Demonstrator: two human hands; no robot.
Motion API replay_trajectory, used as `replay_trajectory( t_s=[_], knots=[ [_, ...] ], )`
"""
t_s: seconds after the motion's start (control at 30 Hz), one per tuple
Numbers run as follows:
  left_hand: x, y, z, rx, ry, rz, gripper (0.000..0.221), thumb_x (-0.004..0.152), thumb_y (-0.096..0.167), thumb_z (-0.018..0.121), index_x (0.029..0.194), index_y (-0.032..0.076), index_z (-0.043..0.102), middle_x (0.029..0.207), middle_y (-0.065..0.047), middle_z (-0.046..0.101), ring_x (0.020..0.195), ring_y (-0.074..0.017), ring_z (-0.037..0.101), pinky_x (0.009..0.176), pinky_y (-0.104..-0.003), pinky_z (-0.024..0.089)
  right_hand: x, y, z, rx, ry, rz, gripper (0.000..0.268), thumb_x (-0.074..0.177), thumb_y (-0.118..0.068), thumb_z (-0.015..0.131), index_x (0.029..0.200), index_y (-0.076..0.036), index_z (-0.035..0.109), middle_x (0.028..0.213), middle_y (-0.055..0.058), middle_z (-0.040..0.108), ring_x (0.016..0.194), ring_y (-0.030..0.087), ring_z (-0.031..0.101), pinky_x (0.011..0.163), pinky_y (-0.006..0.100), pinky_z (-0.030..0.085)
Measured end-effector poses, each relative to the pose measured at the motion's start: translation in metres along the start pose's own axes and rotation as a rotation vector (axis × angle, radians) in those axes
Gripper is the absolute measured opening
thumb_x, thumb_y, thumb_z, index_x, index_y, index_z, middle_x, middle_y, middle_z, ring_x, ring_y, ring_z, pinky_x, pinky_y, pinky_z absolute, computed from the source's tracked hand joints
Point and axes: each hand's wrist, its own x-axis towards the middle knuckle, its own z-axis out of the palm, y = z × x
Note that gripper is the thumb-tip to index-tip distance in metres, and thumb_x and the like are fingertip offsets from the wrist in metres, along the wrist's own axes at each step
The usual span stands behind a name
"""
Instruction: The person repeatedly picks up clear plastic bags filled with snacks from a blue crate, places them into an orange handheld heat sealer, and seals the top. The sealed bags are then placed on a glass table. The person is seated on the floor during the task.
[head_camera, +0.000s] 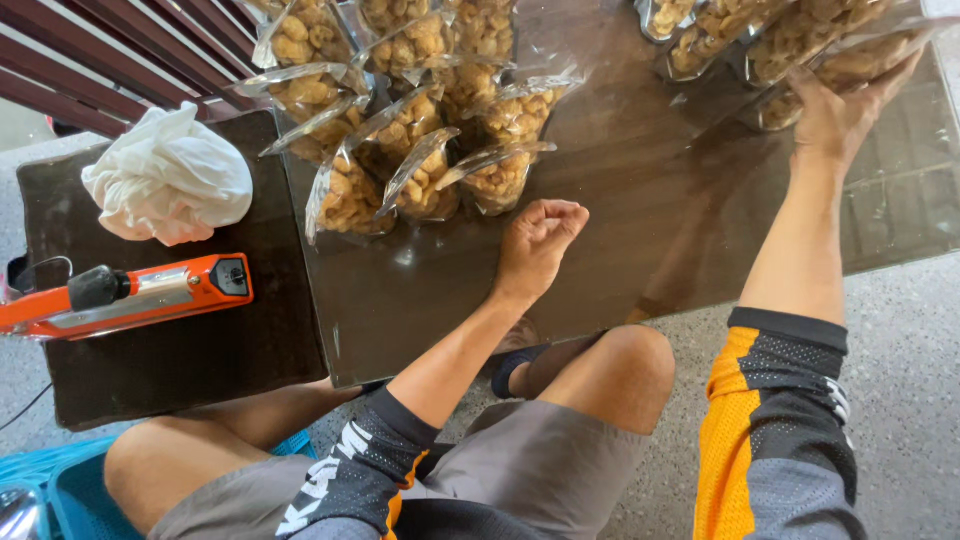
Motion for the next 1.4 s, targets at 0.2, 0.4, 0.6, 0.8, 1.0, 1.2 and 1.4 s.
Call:
replay_trajectory(
  t_s=[0.2, 0.4, 0.6, 0.8, 1.0, 1.2, 1.4],
  knots=[
    [-0.03, 0.055, -0.005, 0.438, -0.156, 0.107, 0.044, 0.096, 0.028, 0.076, 0.13, 0.005, 0.063, 0.131, -0.011, 0.065, 0.124, -0.0206, 0.061, 0.106, -0.036, 0.05, -0.101, -0.139, 0.044, 0.087, -0.102, 0.337, 0.106, 0.085, 0.007, 0.085, 0.163, -0.009, 0.016, 0.15, 0.019, 0.046, 0.135, 0.033, 0.053, 0.112, 0.044, 0.053],
    [-0.106, 0.118, -0.032, 0.764, -0.302, 0.149, 0.096, 0.083, 0.035, 0.086, 0.159, 0.005, 0.035, 0.155, -0.022, 0.046, 0.146, -0.0332, 0.044, 0.117, -0.043, 0.038, -0.23, -0.288, 0.115, 0.28, -0.41, 0.446, 0.092, 0.085, -0.011, 0.089, 0.158, -0.007, 0.033, 0.134, 0.008, 0.061, 0.117, 0.018, 0.064, 0.101, 0.033, 0.057],
    [-0.182, 0.153, -0.118, 0.502, -0.202, 0.151, 0.09, 0.091, 0.028, 0.08, 0.161, 0.002, 0.029, 0.159, -0.016, 0.047, 0.15, -0.0276, 0.044, 0.123, -0.04, 0.037, -0.303, -0.388, 0.191, 0.231, -0.718, 0.434, 0.111, 0.081, -0.033, 0.087, 0.166, -0.009, 0.02, 0.137, 0.008, 0.062, 0.118, 0.018, 0.063, 0.1, 0.033, 0.054],
    [-0.246, 0.202, -0.247, -0.082, 0.048, -0.133, 0.066, 0.094, 0.015, 0.07, 0.154, 0.003, 0.045, 0.135, -0.014, 0.059, 0.114, -0.0272, 0.051, 0.096, -0.044, 0.039, -0.313, -0.465, 0.267, -0.356, -1.128, 0.147, 0.074, 0.092, -0.029, 0.07, 0.156, -0.009, 0.041, 0.136, 0.013, 0.069, 0.118, 0.026, 0.07, 0.101, 0.035, 0.052],
    [-0.263, 0.25, -0.333, -0.227, 0.312, -0.183, 0.049, 0.089, 0.015, 0.062, 0.137, 0.007, 0.055, 0.111, -0.006, 0.071, 0.093, -0.017, 0.073, 0.078, -0.034, 0.063, -0.315, -0.489, 0.383, -0.371, -1.148, -0.532, 0.071, 0.091, 0.002, 0.046, 0.16, -0.002, 0.032, 0.161, 0.023, 0.041, 0.149, 0.044, 0.04, 0.122, 0.045, 0.035],
    [-0.255, 0.275, -0.378, -0.293, 0.308, -0.063, 0.04, 0.098, 0.013, 0.062, 0.135, -0.003, 0.057, 0.109, -0.012, 0.07, 0.091, -0.018, 0.071, 0.077, -0.033, 0.06, -0.315, -0.493, 0.463, -0.554, -1.209, -0.767, 0.076, 0.086, 0.003, 0.048, 0.16, -0.006, 0.035, 0.165, 0.017, 0.036, 0.146, 0.048, 0.035, 0.118, 0.05, 0.033],
    [-0.262, 0.283, -0.396, -0.308, 0.319, -0.064, 0.04, 0.098, 0.013, 0.061, 0.134, -0.003, 0.058, 0.11, -0.01, 0.07, 0.093, -0.0164, 0.071, 0.08, -0.031, 0.06, -0.316, -0.478, 0.471, -0.585, -1.254, -0.851, 0.067, 0.09, 0.001, 0.049, 0.156, -0.001, 0.042, 0.159, 0.019, 0.047, 0.143, 0.048, 0.042, 0.114, 0.053, 0.039]
  ],
)
